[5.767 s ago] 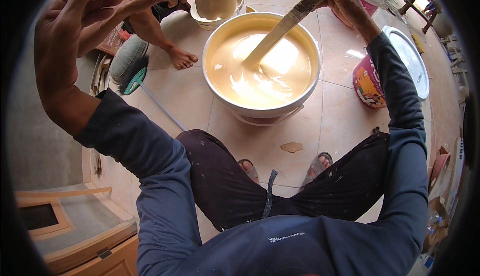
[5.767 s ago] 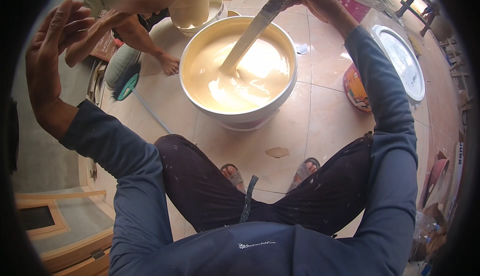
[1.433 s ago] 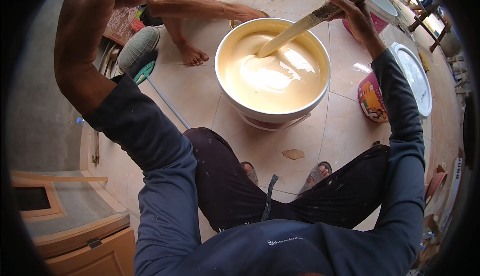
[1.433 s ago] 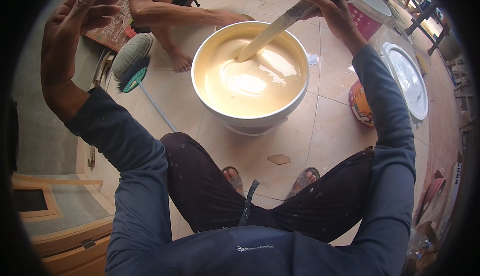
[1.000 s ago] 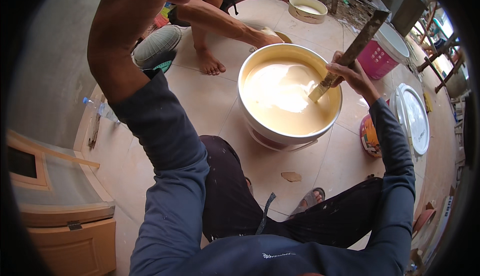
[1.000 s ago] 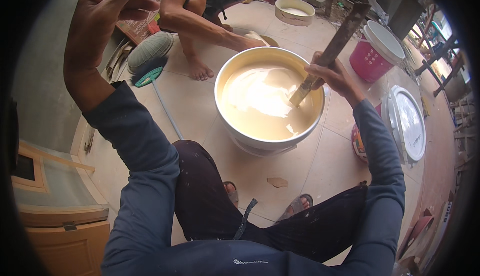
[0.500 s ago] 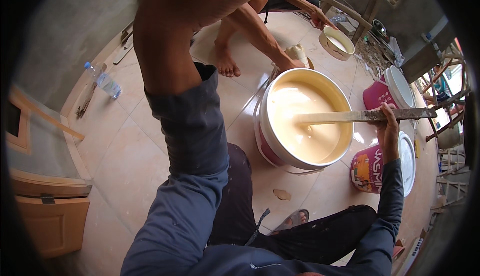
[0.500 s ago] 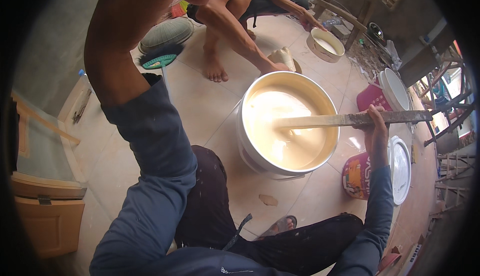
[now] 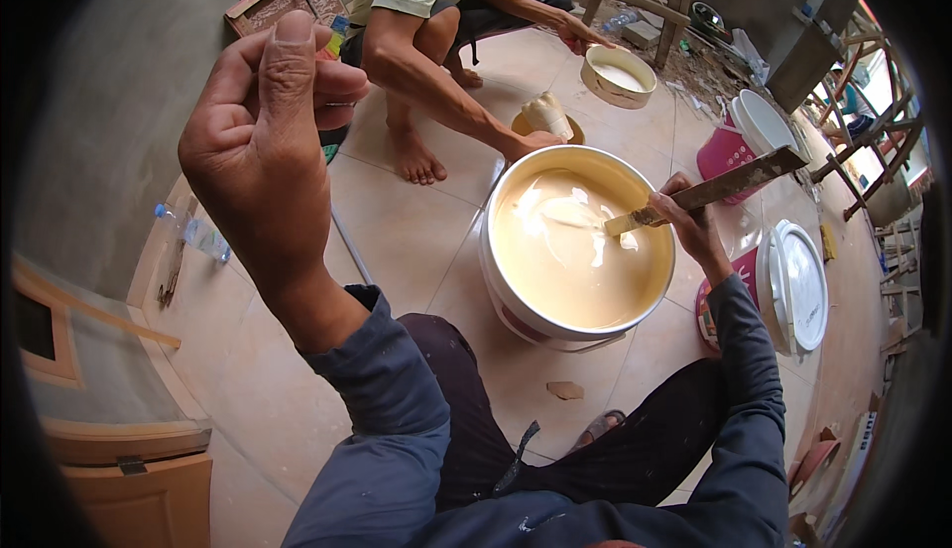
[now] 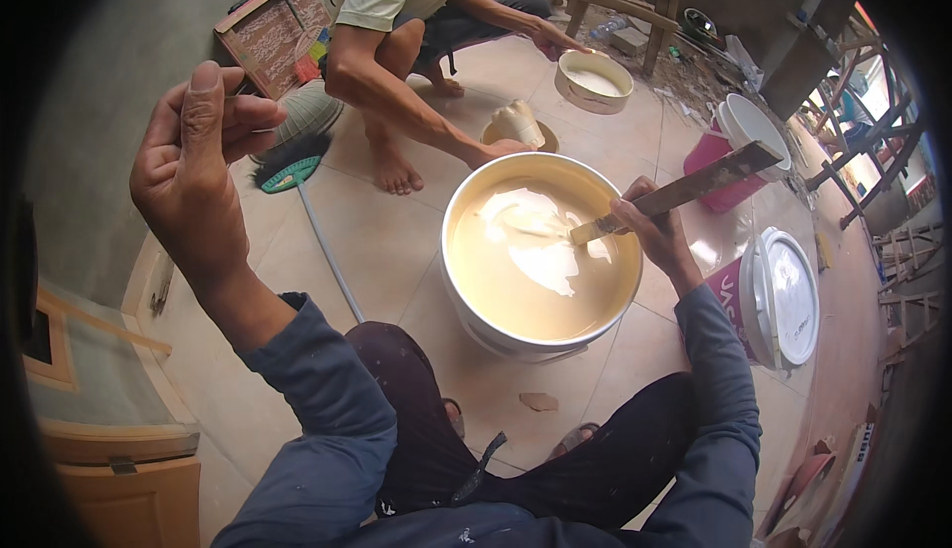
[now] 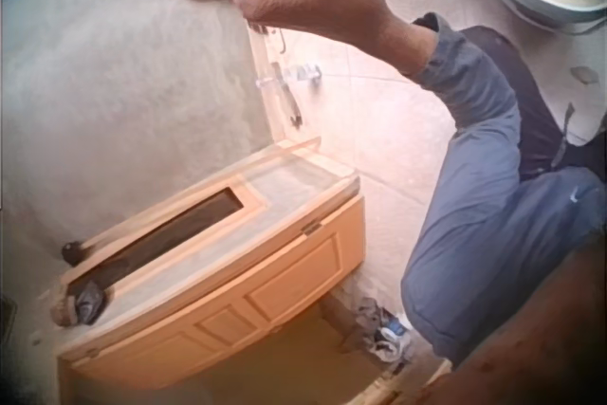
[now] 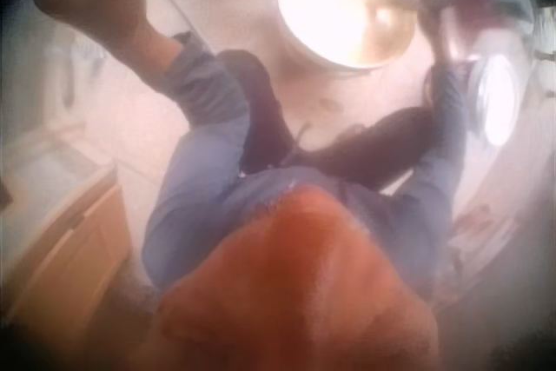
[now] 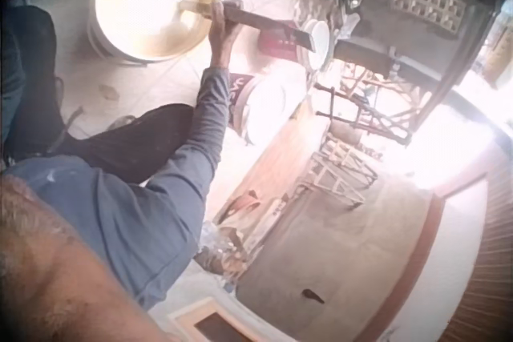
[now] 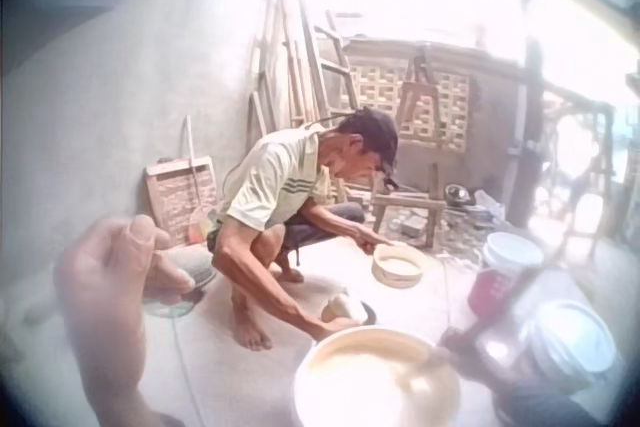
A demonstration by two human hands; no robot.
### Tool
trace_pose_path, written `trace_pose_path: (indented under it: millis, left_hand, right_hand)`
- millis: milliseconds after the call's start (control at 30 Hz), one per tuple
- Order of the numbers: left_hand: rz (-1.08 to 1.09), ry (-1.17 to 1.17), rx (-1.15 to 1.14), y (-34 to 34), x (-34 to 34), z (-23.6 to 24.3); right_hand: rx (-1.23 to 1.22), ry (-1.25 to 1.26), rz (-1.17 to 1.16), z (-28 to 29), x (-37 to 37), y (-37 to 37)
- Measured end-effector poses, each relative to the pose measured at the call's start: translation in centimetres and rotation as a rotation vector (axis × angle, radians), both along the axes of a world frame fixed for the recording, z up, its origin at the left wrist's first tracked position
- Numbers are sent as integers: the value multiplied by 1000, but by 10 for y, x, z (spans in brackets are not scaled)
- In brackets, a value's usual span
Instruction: The person stirs a creamy yellow mixture in a large bucket using a flat wooden stick. Another person pours the mixture from the bucket into smaller containers. The person continues stirring throughout the clip.
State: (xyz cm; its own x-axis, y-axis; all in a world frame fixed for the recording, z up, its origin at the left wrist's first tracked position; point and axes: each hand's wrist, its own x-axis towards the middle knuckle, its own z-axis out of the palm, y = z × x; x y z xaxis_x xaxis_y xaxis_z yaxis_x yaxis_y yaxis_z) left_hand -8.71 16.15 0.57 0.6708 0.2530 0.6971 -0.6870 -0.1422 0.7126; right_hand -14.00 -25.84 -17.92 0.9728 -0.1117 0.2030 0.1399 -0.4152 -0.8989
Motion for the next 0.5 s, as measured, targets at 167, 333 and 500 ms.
trace_pose_path:
  millis: [167, 333, 500]
  left_hand:
    - [61, 19, 17, 4, 1, -2]
    - [67, 54, 43, -2, 13, -12]
    - [78, 34, 71, -4, 14, -14]
  right_hand:
    - [225, 104, -10, 2, -15, 0]
    - [363, 49, -81, 17, -29, -5]
    - [488, -82, -155, 47, -36, -7]
